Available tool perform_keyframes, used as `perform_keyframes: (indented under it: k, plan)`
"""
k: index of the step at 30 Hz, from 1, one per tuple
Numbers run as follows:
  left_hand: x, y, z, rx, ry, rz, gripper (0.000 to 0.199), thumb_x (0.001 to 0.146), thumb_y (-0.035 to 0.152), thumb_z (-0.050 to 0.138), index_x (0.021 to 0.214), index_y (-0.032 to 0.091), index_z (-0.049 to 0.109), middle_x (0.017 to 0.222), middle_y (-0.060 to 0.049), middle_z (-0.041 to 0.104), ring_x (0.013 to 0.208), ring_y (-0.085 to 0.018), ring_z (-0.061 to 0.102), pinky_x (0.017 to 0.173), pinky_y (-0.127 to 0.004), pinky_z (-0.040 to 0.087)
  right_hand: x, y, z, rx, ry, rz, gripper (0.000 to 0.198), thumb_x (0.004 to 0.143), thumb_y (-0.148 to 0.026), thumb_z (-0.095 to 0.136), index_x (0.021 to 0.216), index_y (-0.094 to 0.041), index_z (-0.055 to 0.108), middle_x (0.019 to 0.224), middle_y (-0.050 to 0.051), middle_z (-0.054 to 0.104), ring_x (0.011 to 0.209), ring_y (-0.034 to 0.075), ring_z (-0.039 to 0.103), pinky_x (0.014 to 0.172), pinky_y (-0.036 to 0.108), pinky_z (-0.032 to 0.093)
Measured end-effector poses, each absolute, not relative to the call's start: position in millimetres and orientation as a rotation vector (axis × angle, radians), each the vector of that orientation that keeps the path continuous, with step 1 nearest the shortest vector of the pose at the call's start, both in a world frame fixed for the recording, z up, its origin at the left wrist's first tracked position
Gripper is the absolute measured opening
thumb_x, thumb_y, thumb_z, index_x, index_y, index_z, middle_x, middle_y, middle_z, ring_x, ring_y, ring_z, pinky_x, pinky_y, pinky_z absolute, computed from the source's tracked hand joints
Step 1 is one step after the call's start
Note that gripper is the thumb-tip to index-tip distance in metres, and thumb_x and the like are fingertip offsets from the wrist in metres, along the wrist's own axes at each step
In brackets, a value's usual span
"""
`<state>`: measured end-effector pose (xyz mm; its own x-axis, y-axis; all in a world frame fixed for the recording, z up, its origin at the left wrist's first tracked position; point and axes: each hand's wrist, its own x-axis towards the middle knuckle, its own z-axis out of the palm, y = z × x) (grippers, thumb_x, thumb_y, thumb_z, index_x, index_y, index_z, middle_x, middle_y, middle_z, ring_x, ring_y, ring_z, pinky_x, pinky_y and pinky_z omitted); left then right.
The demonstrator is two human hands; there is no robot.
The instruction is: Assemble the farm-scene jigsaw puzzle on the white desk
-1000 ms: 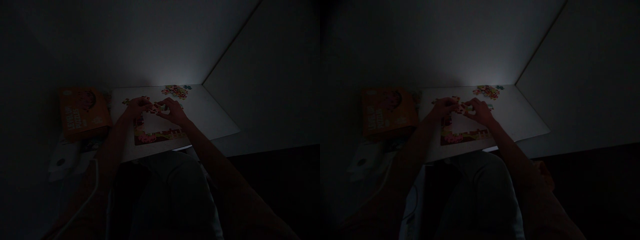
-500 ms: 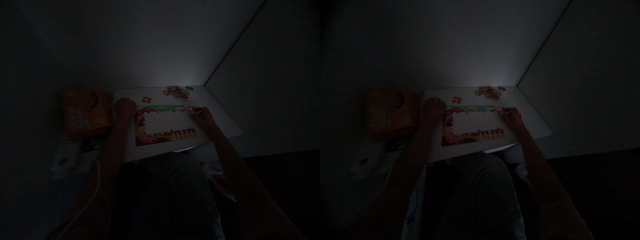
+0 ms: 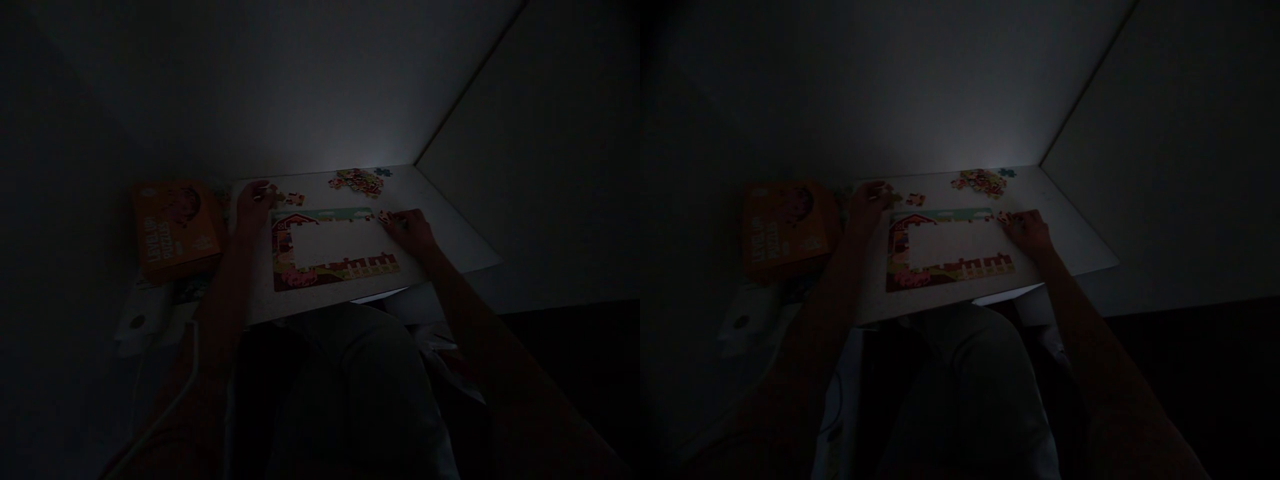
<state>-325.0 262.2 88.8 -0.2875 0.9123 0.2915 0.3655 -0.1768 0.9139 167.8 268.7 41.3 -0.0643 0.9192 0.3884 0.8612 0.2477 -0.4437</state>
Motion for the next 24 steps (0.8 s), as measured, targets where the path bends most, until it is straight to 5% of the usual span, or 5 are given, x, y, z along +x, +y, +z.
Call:
perform_keyframes:
  k: [6,13,19,24]
  plan:
    - [-299.8,255.9,97.9,1.374,1.392,1.377,0.035,0.088,0.047,0.094,0.108,0.022,0.083,0.115,-0.01,0.089,0.103,-0.026,0.084,0.088,-0.039,0.071,168.2,273.0,38.4,-1.624,-1.957,0.099,0.063,0.099,-0.073,0.071,0.13,-0.02,0.083,0.14,0.024,0.074,0.113,0.04,0.078,0.109,0.063,0.065]
    - [-272.3,239.4,99.9,1.512,1.207,1.098,0.048,0.081,0.05,0.104,0.113,0.022,0.082,0.11,-0.012,0.09,0.099,-0.03,0.087,0.086,-0.041,0.071,163.9,272.3,41.0,-1.63,-1.961,0.086,0.059,0.101,-0.072,0.071,0.129,-0.021,0.082,0.138,0.023,0.074,0.115,0.041,0.077,0.108,0.065,0.064]
    - [-251.7,229.1,98.7,1.876,1.244,0.889,0.054,0.079,0.041,0.105,0.126,0.025,0.081,0.123,-0.01,0.087,0.111,-0.03,0.084,0.103,-0.046,0.065,161.9,270.2,43.2,-1.638,-1.97,0.094,0.048,0.102,-0.056,0.072,0.133,-0.02,0.08,0.143,0.024,0.073,0.12,0.042,0.075,0.113,0.064,0.062]
    - [-254.8,218.8,107.0,2.332,1.418,0.681,0.06,0.069,0.058,0.112,0.109,0.026,0.081,0.131,-0.012,0.081,0.135,-0.042,0.07,0.124,-0.056,0.045,160.4,268.1,45.8,-1.663,-1.991,0.118,0.045,0.102,-0.05,0.071,0.136,-0.021,0.077,0.148,0.025,0.07,0.128,0.044,0.073,0.116,0.066,0.058]
